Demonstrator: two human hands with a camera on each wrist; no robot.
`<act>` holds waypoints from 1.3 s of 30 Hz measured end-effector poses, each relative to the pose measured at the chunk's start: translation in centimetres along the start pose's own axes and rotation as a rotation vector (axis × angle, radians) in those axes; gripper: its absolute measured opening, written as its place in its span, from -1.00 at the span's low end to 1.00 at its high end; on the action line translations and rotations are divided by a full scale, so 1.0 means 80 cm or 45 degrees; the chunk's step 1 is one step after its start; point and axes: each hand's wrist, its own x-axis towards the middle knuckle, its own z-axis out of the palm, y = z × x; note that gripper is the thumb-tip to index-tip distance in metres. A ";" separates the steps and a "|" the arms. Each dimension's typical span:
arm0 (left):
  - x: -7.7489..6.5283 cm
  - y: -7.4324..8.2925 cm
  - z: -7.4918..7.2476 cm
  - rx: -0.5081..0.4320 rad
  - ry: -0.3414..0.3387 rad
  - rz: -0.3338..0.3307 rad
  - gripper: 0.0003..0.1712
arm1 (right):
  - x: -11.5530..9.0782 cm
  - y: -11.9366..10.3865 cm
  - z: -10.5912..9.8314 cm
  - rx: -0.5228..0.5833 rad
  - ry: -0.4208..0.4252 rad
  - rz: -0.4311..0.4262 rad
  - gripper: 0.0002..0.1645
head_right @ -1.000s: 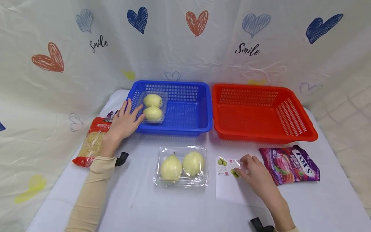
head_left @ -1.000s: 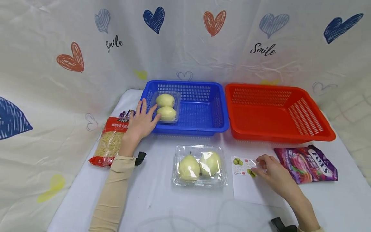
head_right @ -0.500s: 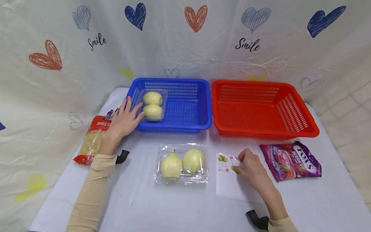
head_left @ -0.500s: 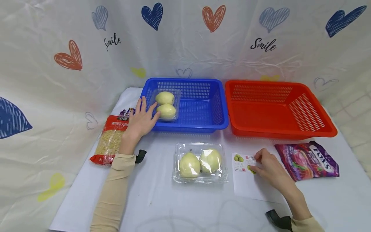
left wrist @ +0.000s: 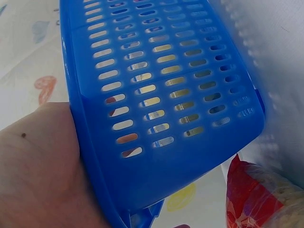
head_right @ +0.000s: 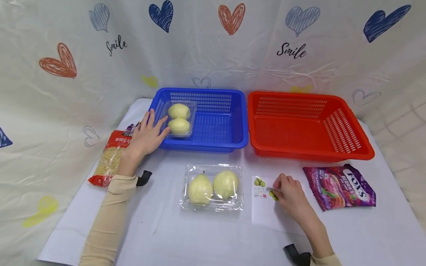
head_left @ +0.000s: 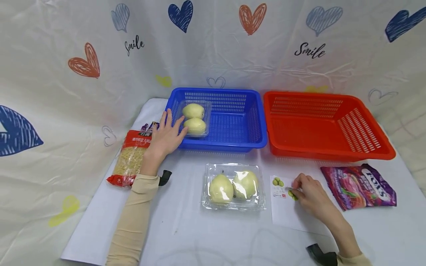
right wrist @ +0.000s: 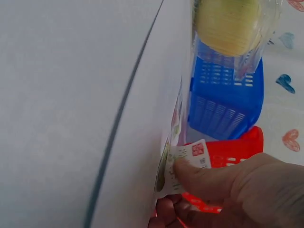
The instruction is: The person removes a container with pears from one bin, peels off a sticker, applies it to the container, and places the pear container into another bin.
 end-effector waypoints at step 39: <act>-0.092 0.135 0.000 0.037 -0.798 0.442 0.18 | 0.045 -0.169 0.012 0.521 -0.089 -0.405 -0.83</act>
